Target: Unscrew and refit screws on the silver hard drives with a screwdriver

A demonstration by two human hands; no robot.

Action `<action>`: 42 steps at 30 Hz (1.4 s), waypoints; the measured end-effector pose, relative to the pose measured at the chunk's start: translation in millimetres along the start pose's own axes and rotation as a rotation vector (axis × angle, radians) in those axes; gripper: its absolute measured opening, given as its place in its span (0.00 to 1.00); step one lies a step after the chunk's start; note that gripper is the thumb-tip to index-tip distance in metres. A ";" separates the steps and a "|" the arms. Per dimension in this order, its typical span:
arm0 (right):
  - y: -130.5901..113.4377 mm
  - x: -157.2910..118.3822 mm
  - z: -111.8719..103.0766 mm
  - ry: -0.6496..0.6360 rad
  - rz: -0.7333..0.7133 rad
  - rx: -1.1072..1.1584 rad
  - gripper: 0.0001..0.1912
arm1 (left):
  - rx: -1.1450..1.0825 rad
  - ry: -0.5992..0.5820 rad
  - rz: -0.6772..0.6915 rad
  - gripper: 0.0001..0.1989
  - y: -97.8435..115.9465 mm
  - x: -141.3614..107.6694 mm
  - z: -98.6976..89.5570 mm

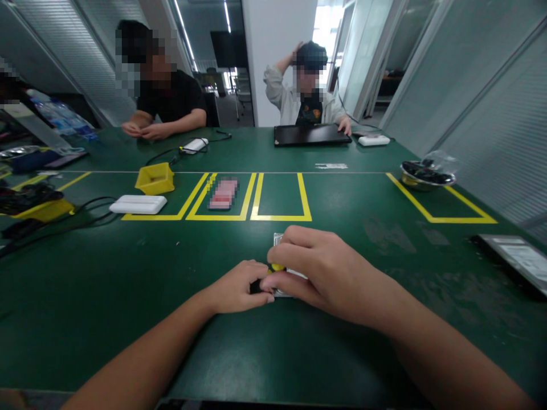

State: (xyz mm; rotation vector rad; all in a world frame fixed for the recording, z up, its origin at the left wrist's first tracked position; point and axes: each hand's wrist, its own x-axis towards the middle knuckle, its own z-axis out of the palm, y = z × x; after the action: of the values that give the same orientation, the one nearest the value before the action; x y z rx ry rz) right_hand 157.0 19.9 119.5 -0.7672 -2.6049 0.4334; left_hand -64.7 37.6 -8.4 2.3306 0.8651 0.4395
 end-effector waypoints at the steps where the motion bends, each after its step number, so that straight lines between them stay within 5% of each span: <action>1: 0.0 0.0 0.1 0.010 0.001 0.002 0.11 | -0.005 0.003 0.002 0.08 -0.1 -0.1 0.0; 14: 2.3 2.5 7.4 0.005 -0.004 0.105 0.08 | -0.056 0.002 0.002 0.08 1.7 -2.3 0.2; 22: -1.7 -0.9 1.1 0.008 -0.044 0.121 0.16 | -0.238 0.041 -0.126 0.17 -4.1 -7.3 10.1; 42: -1.3 -3.8 1.1 0.042 -0.117 0.067 0.10 | -0.294 0.099 -0.196 0.22 14.0 -4.3 6.2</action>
State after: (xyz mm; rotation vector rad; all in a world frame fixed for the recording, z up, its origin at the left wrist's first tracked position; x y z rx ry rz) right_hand 158.9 16.5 118.1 -0.5924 -2.5663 0.4623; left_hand -58.1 23.6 -4.5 1.9497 0.9928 0.5606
